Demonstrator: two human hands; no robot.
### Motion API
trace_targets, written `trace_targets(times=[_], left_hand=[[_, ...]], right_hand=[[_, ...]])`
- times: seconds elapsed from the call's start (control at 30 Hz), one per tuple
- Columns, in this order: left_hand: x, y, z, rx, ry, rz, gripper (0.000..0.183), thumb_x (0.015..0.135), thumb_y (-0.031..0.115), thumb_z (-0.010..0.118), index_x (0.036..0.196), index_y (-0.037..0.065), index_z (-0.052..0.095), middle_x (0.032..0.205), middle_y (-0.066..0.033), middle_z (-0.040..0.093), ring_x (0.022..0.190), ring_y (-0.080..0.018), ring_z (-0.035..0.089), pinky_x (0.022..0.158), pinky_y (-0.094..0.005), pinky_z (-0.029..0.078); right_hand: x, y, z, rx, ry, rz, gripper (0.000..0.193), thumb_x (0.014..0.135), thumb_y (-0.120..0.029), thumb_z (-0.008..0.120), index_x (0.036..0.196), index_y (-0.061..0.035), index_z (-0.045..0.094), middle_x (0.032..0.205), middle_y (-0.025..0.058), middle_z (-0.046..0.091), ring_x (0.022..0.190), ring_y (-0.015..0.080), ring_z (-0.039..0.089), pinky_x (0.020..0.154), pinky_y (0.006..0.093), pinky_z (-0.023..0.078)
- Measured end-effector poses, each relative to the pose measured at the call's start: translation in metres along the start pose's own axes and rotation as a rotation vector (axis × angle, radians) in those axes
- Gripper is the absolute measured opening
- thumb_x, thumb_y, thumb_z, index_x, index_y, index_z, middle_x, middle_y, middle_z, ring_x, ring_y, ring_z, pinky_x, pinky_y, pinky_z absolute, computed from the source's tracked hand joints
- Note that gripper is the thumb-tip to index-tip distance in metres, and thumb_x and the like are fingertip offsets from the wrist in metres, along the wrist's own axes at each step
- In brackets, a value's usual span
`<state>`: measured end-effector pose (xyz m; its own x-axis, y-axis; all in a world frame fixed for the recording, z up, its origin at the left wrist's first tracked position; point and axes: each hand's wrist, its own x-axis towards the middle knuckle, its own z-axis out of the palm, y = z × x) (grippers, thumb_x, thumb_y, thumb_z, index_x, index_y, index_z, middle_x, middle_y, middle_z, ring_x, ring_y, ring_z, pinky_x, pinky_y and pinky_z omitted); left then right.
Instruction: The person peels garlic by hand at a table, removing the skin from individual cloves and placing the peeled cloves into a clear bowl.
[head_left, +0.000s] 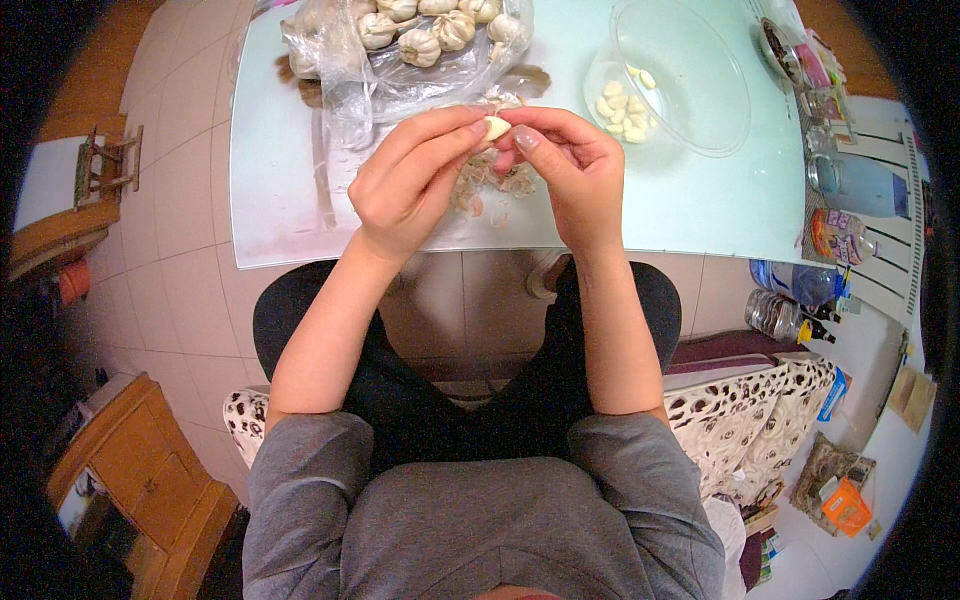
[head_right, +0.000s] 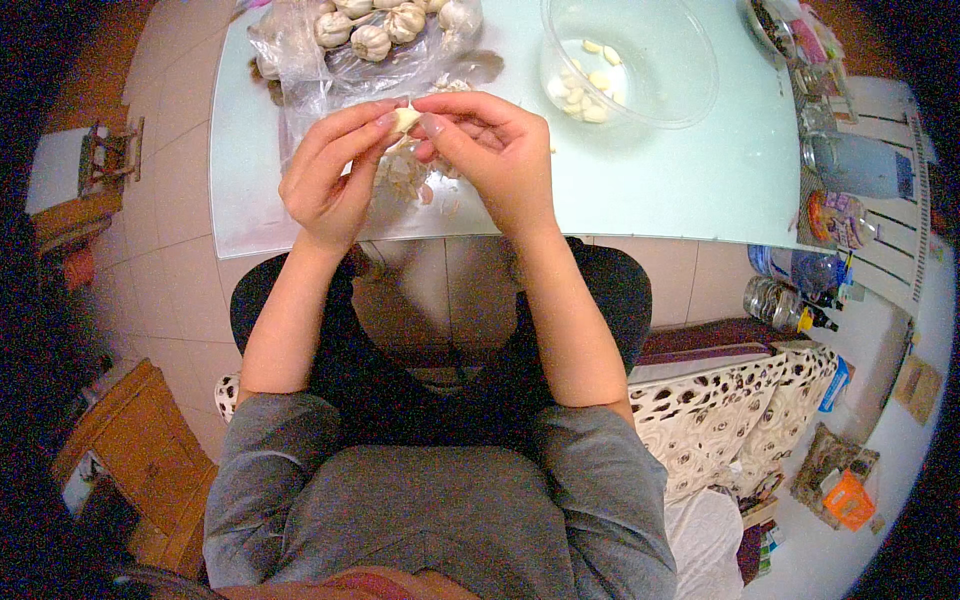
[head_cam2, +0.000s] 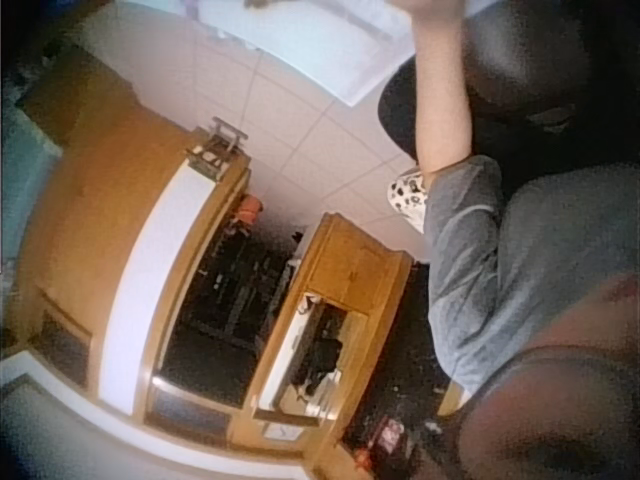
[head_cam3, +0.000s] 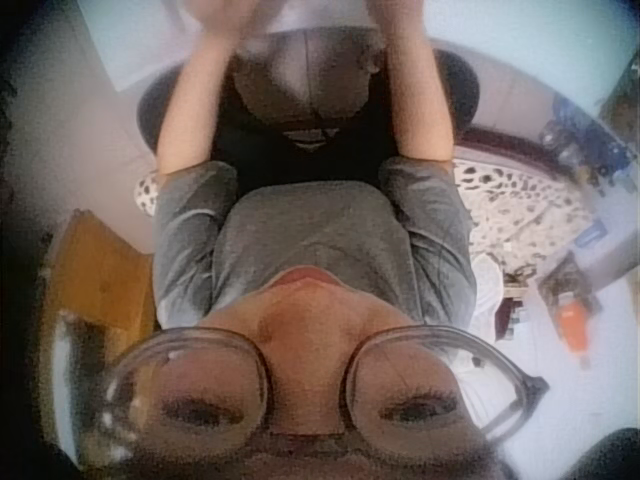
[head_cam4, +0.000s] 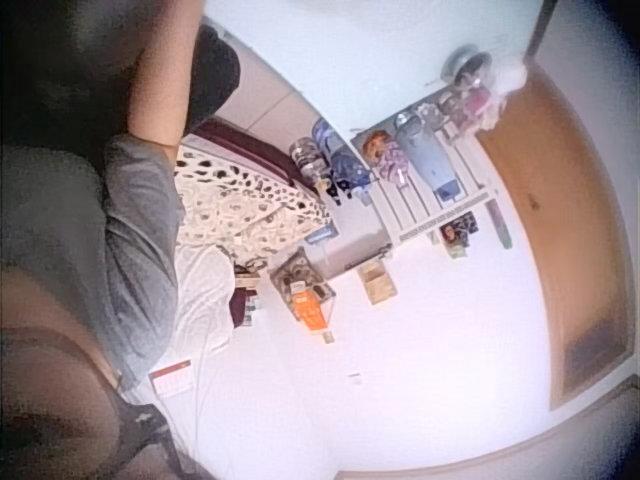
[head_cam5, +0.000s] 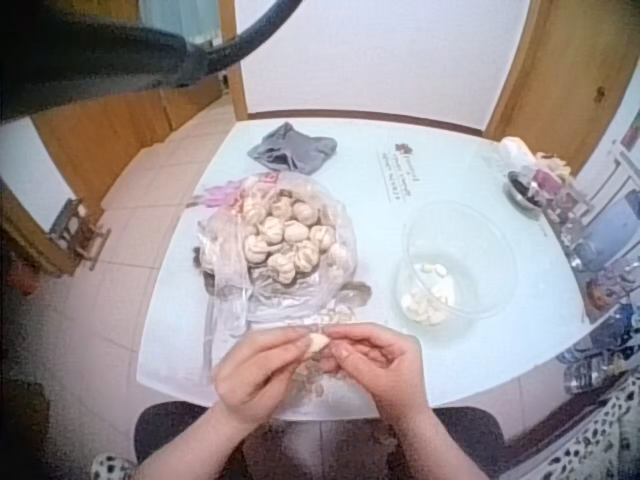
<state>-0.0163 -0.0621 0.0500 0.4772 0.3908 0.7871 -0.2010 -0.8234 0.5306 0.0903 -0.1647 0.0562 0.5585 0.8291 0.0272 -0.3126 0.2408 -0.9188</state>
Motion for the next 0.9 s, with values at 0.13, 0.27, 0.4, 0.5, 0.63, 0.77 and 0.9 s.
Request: trace_targets(times=[0.13,0.27,0.4,0.5,0.63,0.77,0.9], left_hand=[[0.0022,0.0001,-0.0021,0.013,-0.044,0.045,0.020,0.065,-0.006,0.061,0.084,-0.001,0.061,0.083,-0.0122,0.060,0.075,-0.0208,0.060,0.065,-0.0252,0.049],[0.0008,-0.0012,-0.0023,0.029,-0.048,0.050,0.020,0.064,-0.006,0.061,0.083,-0.001,0.061,0.083,-0.0119,0.060,0.074,-0.0207,0.060,0.064,-0.0251,0.049],[-0.0003,-0.0005,-0.0024,0.031,-0.047,0.051,0.020,0.064,-0.006,0.061,0.083,-0.001,0.061,0.083,-0.0118,0.060,0.074,-0.0204,0.060,0.064,-0.0249,0.049],[0.0004,0.0000,-0.0018,0.023,-0.043,0.050,0.020,0.064,-0.007,0.060,0.083,-0.001,0.061,0.082,-0.0118,0.060,0.073,-0.0205,0.060,0.063,-0.0249,0.049],[-0.0012,0.0004,-0.0027,0.057,-0.063,0.055,0.021,0.064,-0.006,0.060,0.084,-0.001,0.062,0.083,-0.0124,0.060,0.073,-0.0210,0.060,0.063,-0.0251,0.049],[-0.0018,-0.0004,-0.0016,0.054,-0.051,0.066,0.021,0.063,-0.006,0.060,0.084,-0.002,0.062,0.083,-0.0128,0.060,0.073,-0.0210,0.060,0.062,-0.0252,0.049],[-0.0017,0.0016,0.0000,0.054,-0.032,0.054,0.020,0.063,-0.006,0.061,0.083,-0.002,0.062,0.082,-0.0127,0.060,0.072,-0.0206,0.060,0.062,-0.0248,0.049]], right_hand=[[0.0027,0.0013,-0.0030,0.012,-0.024,0.058,0.016,0.076,-0.001,0.057,0.090,0.0058,0.058,0.076,0.0106,0.061,0.066,0.0129,0.058,0.061,0.0225,0.049],[0.0021,-0.0006,-0.0040,-0.008,-0.054,0.058,0.016,0.076,-0.002,0.056,0.090,0.0057,0.058,0.077,0.0116,0.061,0.065,0.0132,0.058,0.060,0.0226,0.048],[0.0017,-0.0006,-0.0053,-0.010,-0.059,0.067,0.016,0.076,-0.001,0.056,0.091,0.0055,0.058,0.077,0.0115,0.061,0.064,0.0131,0.058,0.060,0.0227,0.048],[0.0026,0.0016,-0.0047,0.035,-0.052,0.058,0.016,0.076,-0.001,0.055,0.090,0.0055,0.058,0.077,0.0113,0.061,0.064,0.0128,0.058,0.060,0.0224,0.048],[0.0030,0.0047,-0.0036,0.030,-0.040,0.054,0.015,0.076,-0.001,0.055,0.090,0.0055,0.057,0.077,0.0110,0.061,0.064,0.0126,0.058,0.060,0.0219,0.048],[0.0033,0.0051,-0.0037,0.020,-0.036,0.052,0.015,0.076,-0.002,0.055,0.090,0.0052,0.057,0.076,0.0109,0.061,0.064,0.0125,0.058,0.060,0.0216,0.048],[0.0029,0.0051,-0.0051,0.039,-0.040,0.064,0.015,0.077,-0.002,0.054,0.090,0.0051,0.057,0.077,0.0110,0.061,0.064,0.0126,0.058,0.060,0.0220,0.048]])
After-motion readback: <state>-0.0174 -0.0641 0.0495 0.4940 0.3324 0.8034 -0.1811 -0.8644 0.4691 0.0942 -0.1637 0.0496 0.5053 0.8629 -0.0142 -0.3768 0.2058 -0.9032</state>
